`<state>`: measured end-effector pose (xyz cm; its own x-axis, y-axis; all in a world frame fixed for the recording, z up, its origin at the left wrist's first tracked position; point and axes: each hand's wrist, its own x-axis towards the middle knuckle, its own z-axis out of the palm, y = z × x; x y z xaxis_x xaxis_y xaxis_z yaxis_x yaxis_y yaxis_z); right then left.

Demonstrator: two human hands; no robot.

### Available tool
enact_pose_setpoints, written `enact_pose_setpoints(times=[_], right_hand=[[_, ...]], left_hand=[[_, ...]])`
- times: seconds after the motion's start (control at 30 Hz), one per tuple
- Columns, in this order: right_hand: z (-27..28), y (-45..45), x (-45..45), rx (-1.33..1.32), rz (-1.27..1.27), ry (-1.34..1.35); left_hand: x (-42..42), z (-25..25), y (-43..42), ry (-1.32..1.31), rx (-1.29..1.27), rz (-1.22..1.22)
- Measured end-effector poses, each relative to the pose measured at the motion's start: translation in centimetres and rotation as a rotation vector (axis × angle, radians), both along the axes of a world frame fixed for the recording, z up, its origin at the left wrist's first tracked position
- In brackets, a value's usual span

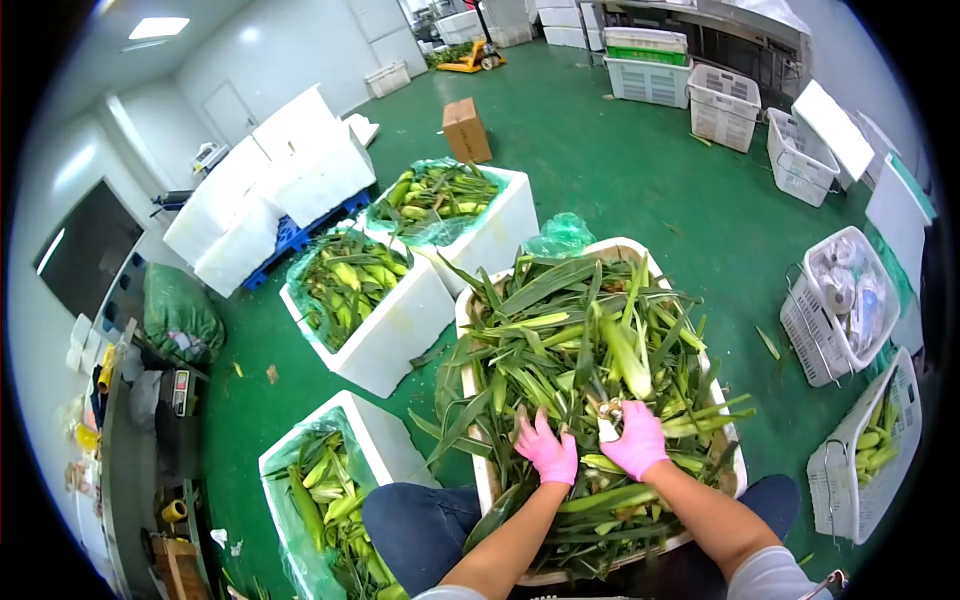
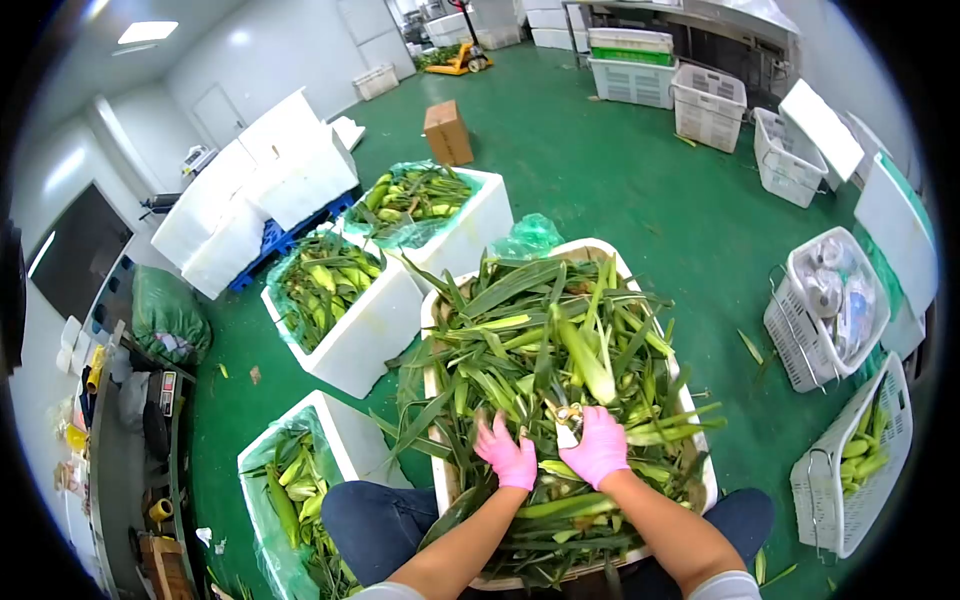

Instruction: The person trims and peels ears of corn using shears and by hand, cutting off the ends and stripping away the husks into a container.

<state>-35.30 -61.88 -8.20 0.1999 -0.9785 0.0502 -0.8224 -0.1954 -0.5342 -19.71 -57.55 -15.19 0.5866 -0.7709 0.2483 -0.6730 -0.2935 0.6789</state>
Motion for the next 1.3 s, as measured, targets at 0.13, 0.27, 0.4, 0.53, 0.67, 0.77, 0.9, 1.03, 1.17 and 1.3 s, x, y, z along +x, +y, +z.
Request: enact_pose_setpoints(times=[0.13, 0.27, 0.4, 0.53, 0.67, 0.77, 0.9, 1.03, 1.17, 1.3], right_hand=[[8.1, -6.1, 1.3, -0.208, 0.014, -0.053], [4.9, -19.3, 2.7, -0.320, 0.065, 0.073], [-4.3, -24.2, 3.4, -0.010, 0.103, 0.067], [-14.7, -27.8, 4.2, 0.097, 0.068, 0.042], [-11.5, -28.5, 4.3, 0.205, 0.061, 0.159], [-9.2, -27.5, 4.3, 0.138, 0.024, 0.131], [-1.2, -27.7, 1.9, 0.243, 0.131, -0.007], [12.2, -23.0, -0.1, 0.403, 0.172, -0.420], [18.4, -14.6, -2.4, 0.444, 0.284, -0.774], [19.3, -1.4, 1.3, 0.948, 0.353, -1.111]], left_hand=[[1.8, 8.7, -6.4, -0.236, -0.151, -0.123], [4.4, 9.2, -16.7, -0.392, 0.179, -0.193], [4.8, -1.4, -19.0, -0.484, 0.379, -0.204], [5.1, -7.6, -21.4, -0.499, 0.465, -0.211], [5.3, -5.5, -21.5, -0.473, 0.514, -0.234], [5.1, -1.6, -21.2, -0.423, 0.496, -0.239], [6.4, 6.0, -22.3, -0.174, 0.797, -0.370], [8.3, 14.7, -22.1, 0.029, 0.756, -0.573], [11.3, 25.2, -14.6, -0.092, 0.332, -0.661], [17.7, 29.3, -2.9, 0.289, -0.110, -0.495]])
